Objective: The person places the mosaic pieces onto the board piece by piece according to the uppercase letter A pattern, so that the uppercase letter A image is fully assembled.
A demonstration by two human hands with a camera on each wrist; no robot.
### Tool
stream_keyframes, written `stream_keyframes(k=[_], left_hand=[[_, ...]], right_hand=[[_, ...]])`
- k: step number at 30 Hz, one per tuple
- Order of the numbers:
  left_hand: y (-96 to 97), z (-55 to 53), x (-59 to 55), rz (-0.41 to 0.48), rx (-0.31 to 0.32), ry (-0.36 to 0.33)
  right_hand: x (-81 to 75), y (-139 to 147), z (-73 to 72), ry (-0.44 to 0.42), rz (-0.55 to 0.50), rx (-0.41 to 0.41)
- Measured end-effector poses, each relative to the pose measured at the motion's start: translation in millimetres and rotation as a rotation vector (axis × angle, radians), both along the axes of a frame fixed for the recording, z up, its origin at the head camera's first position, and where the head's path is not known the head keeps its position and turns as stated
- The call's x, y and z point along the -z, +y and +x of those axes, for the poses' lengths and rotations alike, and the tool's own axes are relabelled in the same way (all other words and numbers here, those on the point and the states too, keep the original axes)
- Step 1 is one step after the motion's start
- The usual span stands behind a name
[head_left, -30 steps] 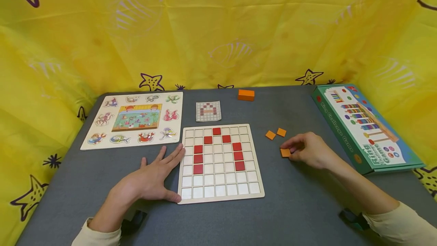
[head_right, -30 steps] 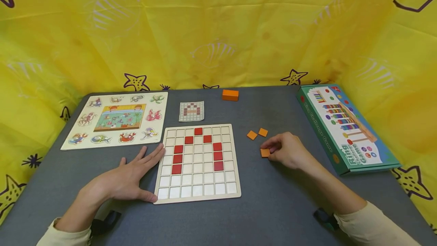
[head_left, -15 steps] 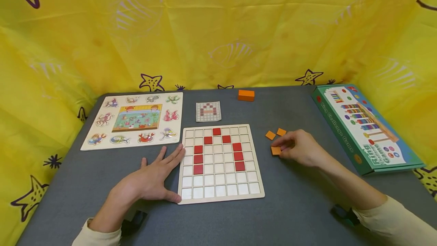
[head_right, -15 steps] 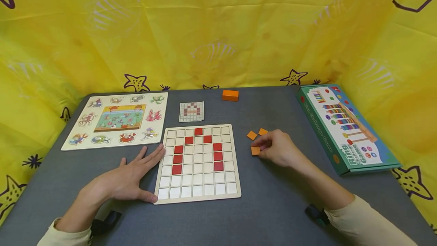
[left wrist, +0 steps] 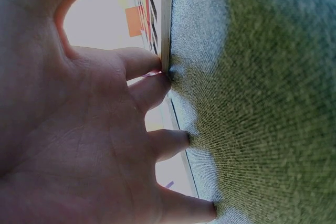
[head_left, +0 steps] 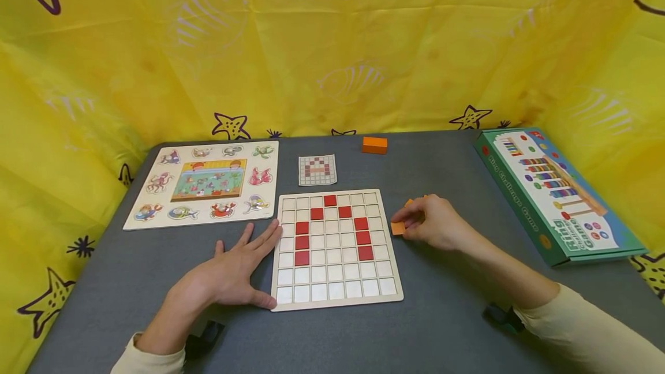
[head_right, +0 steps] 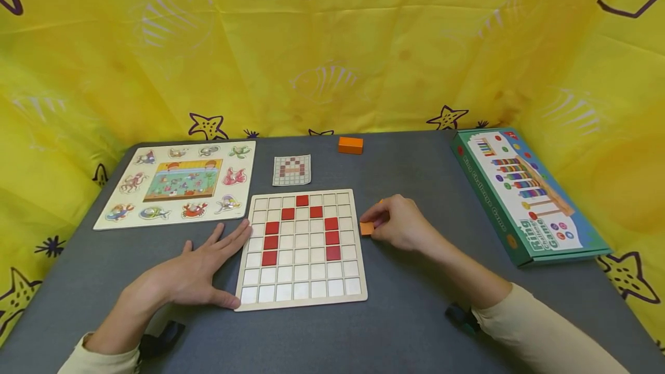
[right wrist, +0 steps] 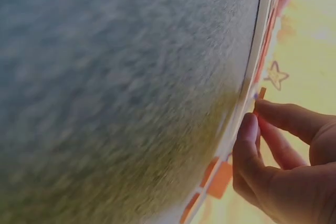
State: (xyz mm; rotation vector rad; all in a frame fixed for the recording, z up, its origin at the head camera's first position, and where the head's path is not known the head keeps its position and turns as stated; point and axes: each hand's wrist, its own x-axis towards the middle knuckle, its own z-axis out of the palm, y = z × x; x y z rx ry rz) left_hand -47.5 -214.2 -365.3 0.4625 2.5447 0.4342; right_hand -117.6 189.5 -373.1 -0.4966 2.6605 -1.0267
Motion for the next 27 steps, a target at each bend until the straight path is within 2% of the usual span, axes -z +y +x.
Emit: stream_keyframes(k=[12,22,27], left_hand=[[-0.5,0.6,0.6,0.006,-0.005,-0.002],[-0.6,-0.8,0.7,0.004,-0.009,-0.016],[-0.6,-0.9,1.2,0.002,-0.006,-0.014]], right_hand=[[-2.8,-30.3,-1.8,-0.028,-0.067,-0.077],[-8.6,-55.0,-1.2,-0.019,-0.018,-0.089],[-10.3,-64.5,-0.7,-0.014,-0.028,-0.097]])
